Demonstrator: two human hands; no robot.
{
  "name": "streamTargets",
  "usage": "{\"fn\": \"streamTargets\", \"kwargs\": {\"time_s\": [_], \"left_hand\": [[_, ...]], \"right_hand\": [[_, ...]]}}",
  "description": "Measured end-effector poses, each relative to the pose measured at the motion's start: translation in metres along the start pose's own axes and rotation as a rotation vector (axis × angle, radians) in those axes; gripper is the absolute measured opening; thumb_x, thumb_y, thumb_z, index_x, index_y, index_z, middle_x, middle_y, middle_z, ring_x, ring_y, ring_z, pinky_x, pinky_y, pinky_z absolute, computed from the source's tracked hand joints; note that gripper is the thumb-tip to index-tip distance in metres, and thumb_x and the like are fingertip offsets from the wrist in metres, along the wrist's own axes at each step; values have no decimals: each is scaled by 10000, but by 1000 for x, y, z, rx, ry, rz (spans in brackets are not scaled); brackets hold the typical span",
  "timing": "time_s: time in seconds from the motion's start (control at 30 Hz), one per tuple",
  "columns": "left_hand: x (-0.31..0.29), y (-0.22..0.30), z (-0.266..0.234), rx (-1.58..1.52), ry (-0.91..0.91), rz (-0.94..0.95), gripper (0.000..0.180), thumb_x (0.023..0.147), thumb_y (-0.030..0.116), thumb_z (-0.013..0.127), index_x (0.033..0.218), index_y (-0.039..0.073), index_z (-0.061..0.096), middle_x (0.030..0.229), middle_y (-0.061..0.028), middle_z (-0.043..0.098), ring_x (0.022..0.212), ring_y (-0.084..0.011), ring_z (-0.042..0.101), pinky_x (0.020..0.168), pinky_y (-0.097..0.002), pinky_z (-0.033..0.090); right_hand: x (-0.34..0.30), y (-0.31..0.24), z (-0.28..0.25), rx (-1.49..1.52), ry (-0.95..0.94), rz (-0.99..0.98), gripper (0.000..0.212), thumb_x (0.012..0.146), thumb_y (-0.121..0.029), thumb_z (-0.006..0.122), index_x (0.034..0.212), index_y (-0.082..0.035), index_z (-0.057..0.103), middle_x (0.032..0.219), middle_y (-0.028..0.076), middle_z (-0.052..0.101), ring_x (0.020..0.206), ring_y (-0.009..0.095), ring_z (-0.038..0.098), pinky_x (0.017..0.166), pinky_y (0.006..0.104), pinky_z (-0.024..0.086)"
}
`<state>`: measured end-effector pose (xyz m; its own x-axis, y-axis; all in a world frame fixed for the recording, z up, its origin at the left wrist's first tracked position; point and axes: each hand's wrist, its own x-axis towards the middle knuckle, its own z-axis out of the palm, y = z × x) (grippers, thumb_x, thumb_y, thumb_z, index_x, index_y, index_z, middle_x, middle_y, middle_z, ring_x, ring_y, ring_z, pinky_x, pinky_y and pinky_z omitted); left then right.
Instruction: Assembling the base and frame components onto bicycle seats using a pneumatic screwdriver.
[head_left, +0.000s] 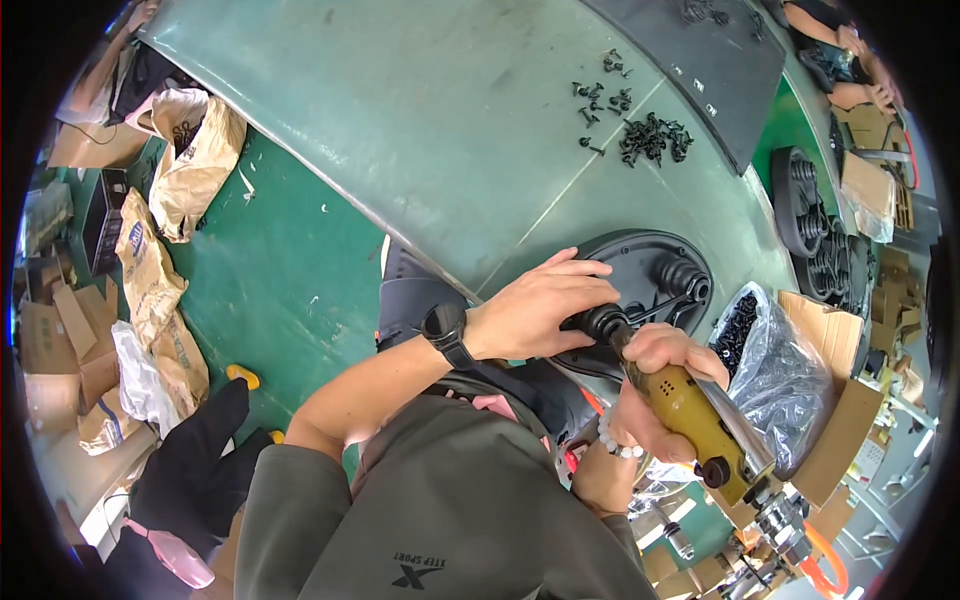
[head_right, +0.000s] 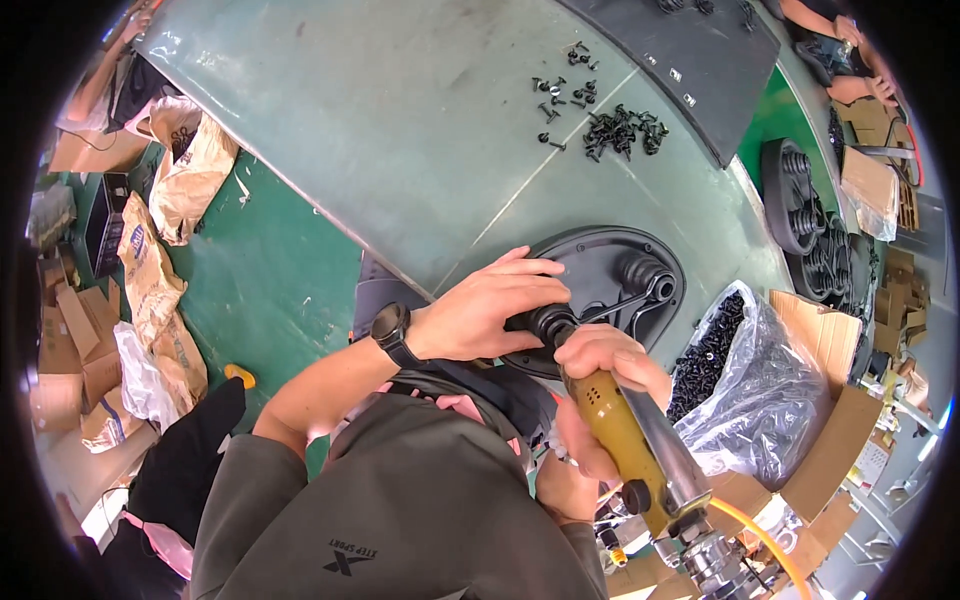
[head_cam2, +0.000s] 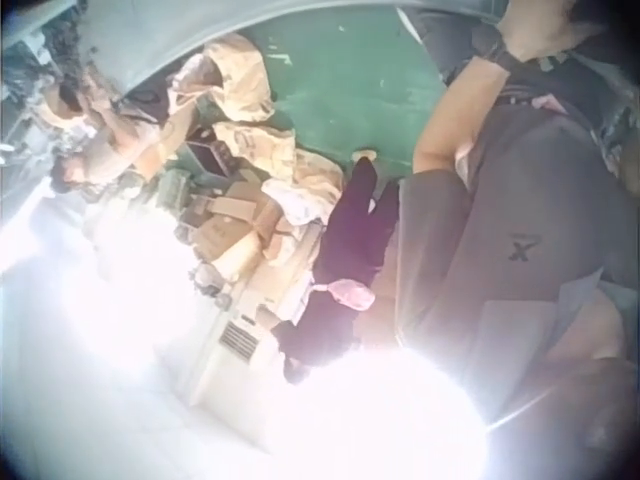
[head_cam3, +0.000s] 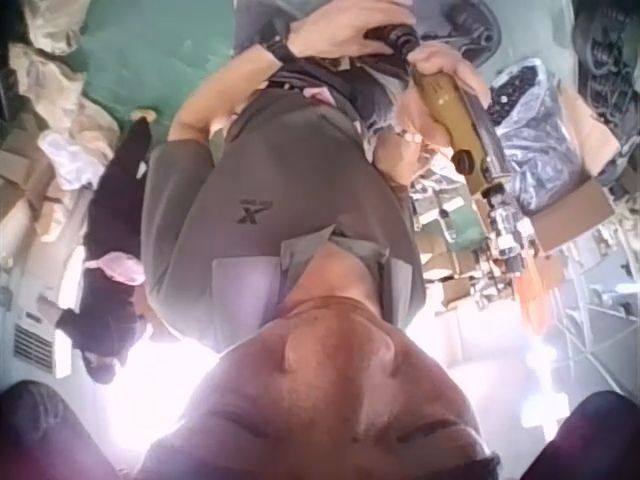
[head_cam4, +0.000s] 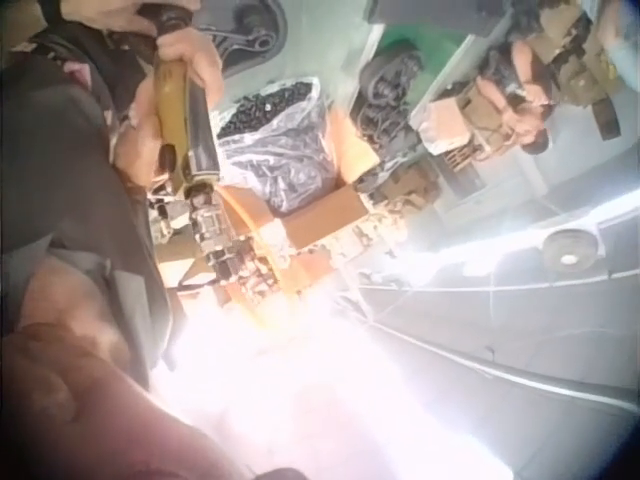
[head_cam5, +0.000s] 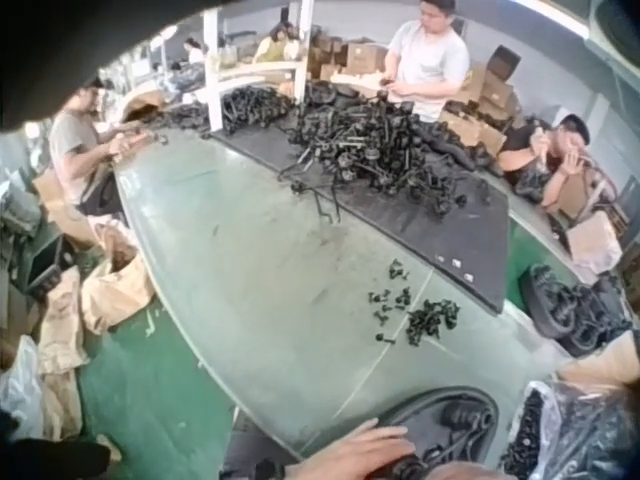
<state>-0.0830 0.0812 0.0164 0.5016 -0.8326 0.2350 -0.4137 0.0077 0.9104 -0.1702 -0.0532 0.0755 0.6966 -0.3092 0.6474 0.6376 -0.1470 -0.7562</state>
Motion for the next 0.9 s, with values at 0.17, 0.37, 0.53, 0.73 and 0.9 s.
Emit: {"fn": "streamTargets", "kwargs": {"time_s": [0.17,0.37,0.53,0.73,0.9], "left_hand": [[0,1,5,-2,52,-11,574,658,76,771,1194,70,567,1203,-77,591,1263,-259,470,1092,-519,289],[-2,1,7,67,125,34,583,641,92,775,1185,42,572,1175,-125,603,1225,-274,505,1063,-507,338],[-20,42,45,338,222,-91,583,708,298,759,1183,25,558,1158,-164,595,1169,-307,536,994,-480,395],[54,-34,-32,601,551,-43,376,856,291,618,1148,58,575,929,-143,623,815,-338,594,715,-447,501],[112,-100,-56,812,286,-82,246,851,216,629,1040,59,648,927,-152,616,851,-363,600,729,-432,501]], "right_hand": [[-2,2,0,-19,-57,-42,762,800,-669,571,1133,4,444,816,151,582,671,263,594,609,383,502],[-6,-2,6,-10,-37,18,757,761,-662,630,1078,9,478,818,145,585,686,261,598,627,374,498],[-4,-38,-9,-88,29,74,787,778,-638,634,1174,19,460,830,139,587,691,263,593,648,380,492],[12,-78,-23,22,53,-49,804,845,-685,484,1241,10,402,848,148,591,679,273,598,608,392,481],[9,-79,-29,139,135,-65,815,855,-703,437,1261,1,382,871,155,599,679,265,605,609,397,475]]}}
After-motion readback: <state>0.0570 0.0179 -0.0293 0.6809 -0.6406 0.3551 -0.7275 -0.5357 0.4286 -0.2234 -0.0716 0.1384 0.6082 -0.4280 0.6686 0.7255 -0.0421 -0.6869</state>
